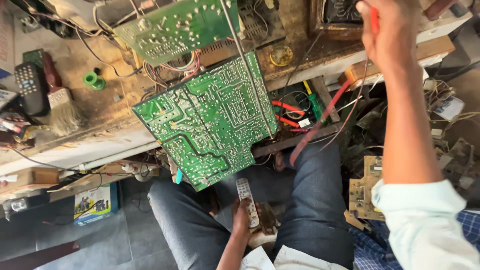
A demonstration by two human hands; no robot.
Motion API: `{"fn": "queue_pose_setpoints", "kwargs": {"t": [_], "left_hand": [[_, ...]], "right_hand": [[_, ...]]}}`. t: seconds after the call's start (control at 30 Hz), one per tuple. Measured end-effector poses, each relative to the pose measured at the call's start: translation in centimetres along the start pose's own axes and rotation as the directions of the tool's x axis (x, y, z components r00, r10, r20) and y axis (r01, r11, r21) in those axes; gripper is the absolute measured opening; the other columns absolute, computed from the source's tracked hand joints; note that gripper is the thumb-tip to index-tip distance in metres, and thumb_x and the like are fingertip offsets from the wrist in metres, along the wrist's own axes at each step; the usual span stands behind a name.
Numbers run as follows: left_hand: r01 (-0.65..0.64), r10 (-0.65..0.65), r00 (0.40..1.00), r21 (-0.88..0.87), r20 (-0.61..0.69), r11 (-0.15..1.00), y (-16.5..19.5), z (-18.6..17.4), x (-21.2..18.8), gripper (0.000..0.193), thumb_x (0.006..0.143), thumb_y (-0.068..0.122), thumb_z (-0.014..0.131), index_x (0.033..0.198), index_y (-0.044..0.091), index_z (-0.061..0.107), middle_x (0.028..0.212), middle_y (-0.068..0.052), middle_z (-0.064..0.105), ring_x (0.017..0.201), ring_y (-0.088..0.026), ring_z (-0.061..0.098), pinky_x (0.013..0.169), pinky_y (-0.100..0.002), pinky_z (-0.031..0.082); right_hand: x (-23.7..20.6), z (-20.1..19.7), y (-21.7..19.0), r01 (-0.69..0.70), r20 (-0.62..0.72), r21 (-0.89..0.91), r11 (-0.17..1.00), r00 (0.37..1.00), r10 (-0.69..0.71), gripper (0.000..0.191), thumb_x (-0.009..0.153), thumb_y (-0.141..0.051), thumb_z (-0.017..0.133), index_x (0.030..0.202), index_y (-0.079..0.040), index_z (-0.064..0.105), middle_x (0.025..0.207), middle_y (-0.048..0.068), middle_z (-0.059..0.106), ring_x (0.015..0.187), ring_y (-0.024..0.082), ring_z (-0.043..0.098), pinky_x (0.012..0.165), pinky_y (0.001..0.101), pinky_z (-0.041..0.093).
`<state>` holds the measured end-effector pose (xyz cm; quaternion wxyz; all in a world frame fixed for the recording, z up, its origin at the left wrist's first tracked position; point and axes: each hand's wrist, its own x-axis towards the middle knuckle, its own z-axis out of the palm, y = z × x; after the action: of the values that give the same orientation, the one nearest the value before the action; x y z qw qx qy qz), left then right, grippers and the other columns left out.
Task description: The person sits on a chair with a green circuit board resting on their lap and probes the board's solder side with a multimeter test lead, moving the probe tip across different points on the board. They hold a remote control in the other hand and occasionally press its buttons while continuing to probe the board.
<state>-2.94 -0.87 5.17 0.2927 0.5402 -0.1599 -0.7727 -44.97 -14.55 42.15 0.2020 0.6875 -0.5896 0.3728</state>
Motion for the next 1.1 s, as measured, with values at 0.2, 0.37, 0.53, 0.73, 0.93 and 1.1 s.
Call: {"fn": "queue_pose_setpoints", "kwargs": {"t": [0.2,0.37,0.53,0.73,0.93,1.1], "left_hand": [[-0.006,0.006,1.0,-0.009,-0.03,1.0,-0.4,-0.3,0.9,0.017,0.093,0.017,0.054,0.106,0.008,0.06,0.073,-0.011,0.067,0.056,-0.022,0.066,0.049,-0.036,0.056],[-0.027,0.027,1.0,-0.001,-0.009,1.0,-0.6,-0.4,0.7,0.018,0.093,0.017,0.055,0.105,0.005,0.06,0.073,-0.011,0.067,0.056,-0.022,0.067,0.05,-0.036,0.057],[0.037,-0.035,0.997,0.021,-0.075,0.999,0.0,-0.2,0.3,0.02,0.092,0.016,0.055,0.108,0.005,0.059,0.076,-0.012,0.068,0.058,-0.022,0.068,0.053,-0.036,0.057],[-0.054,0.053,0.998,-0.023,-0.015,0.998,-0.2,-0.6,0.1,0.019,0.092,0.017,0.056,0.108,0.006,0.059,0.077,-0.013,0.068,0.057,-0.022,0.067,0.053,-0.035,0.057],[-0.069,0.069,0.998,0.006,-0.003,0.998,-0.2,-0.9,0.1,0.02,0.094,0.018,0.055,0.108,0.004,0.06,0.078,-0.012,0.068,0.059,-0.021,0.068,0.054,-0.034,0.058],[-0.036,0.036,0.999,-0.001,-0.016,0.999,-0.1,-0.9,-0.1,0.02,0.094,0.017,0.054,0.109,0.006,0.059,0.079,-0.011,0.068,0.06,-0.021,0.068,0.055,-0.034,0.058]], "right_hand": [[1.9,0.4,3.2,0.068,0.243,-0.071,0.995,0.969,-0.048,0.023,0.097,0.009,0.061,0.115,-0.003,0.069,0.079,0.013,0.061,0.065,0.023,0.061,0.056,0.036,0.046],[1.8,0.3,2.3,-0.237,0.391,0.002,0.972,0.894,0.217,0.021,0.102,0.002,0.059,0.122,-0.004,0.065,0.067,0.011,0.054,0.057,0.021,0.057,0.05,0.0369,0.044],[2.4,0.7,0.7,-0.385,0.356,0.054,0.921,0.869,0.342,0.013,0.108,-0.006,0.053,0.117,-0.004,0.062,0.069,0.012,0.052,0.054,0.02,0.056,0.044,0.0374,0.043],[0.4,2.3,3.4,-0.295,0.368,-0.055,0.954,0.882,0.294,0.019,0.112,-0.006,0.056,0.095,0.003,0.056,0.067,0.017,0.056,0.061,0.03,0.061,0.057,0.0432,0.047],[-2.8,4.1,8.0,0.048,0.266,-0.284,0.958,0.964,0.031,0.008,0.087,0.0,0.063,0.085,-0.001,0.056,0.075,0.013,0.061,0.072,0.032,0.063,0.071,0.0422,0.049],[-2.8,4.8,8.1,0.083,0.249,-0.376,0.923,0.968,0.014,0.011,0.084,0.0,0.065,0.077,-0.003,0.057,0.07,0.012,0.059,0.067,0.031,0.061,0.066,0.0402,0.048]]}}
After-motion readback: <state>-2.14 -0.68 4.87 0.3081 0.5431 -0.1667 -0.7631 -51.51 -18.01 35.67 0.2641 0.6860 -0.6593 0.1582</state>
